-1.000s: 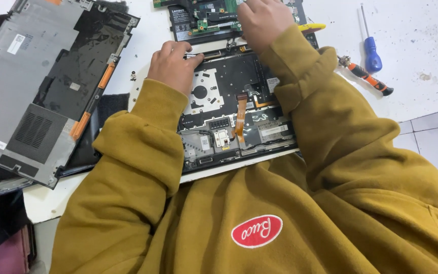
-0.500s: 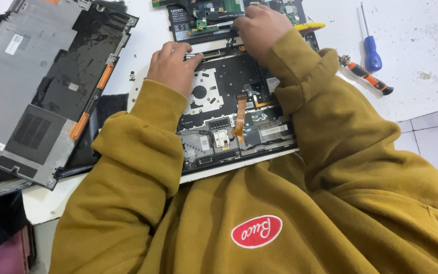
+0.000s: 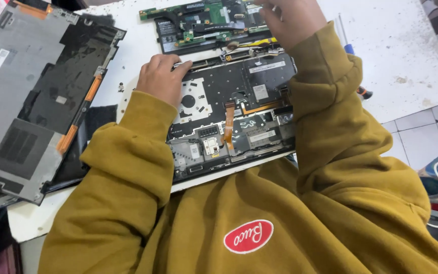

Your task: The person works on a disassembled laptop, using a screwdriver to remove screws from the internal chassis and manipulating ribbon cables and components. The laptop back cover and motherboard are visible on the work surface.

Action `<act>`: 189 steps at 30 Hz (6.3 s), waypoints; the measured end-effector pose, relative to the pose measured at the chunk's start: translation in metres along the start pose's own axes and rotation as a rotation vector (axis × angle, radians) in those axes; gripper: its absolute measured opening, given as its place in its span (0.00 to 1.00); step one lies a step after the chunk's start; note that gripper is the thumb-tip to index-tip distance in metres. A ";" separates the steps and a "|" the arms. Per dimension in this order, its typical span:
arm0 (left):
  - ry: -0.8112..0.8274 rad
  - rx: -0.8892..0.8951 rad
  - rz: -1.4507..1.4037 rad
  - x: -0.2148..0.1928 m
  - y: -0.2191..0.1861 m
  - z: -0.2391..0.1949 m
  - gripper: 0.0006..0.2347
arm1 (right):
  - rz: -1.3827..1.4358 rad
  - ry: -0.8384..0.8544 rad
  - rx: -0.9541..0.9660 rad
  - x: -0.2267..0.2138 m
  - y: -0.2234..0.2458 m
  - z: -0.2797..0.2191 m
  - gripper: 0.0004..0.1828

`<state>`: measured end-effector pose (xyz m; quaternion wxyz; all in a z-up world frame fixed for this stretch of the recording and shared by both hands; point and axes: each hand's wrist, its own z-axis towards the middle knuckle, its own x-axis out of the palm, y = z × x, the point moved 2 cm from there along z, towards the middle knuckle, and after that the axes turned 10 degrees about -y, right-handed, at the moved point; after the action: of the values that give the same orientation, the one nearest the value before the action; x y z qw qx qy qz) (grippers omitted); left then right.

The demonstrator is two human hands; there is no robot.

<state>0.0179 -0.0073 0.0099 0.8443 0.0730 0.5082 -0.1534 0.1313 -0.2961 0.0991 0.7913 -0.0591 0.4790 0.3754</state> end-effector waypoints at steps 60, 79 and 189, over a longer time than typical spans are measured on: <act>0.216 -0.078 0.016 0.008 -0.006 -0.003 0.25 | -0.200 0.170 0.116 -0.019 0.062 -0.210 0.37; 0.188 -0.297 -0.078 -0.028 -0.022 0.001 0.24 | -0.462 -0.074 0.254 -0.042 -0.003 -0.207 0.23; -0.635 -0.798 -1.301 -0.025 0.042 -0.053 0.11 | -0.226 -0.367 0.132 -0.039 0.035 -0.144 0.21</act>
<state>-0.0232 0.0512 0.0059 0.6527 -0.5878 0.2025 -0.4329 -0.0042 -0.3576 0.0624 0.9043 0.0088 0.3410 0.2565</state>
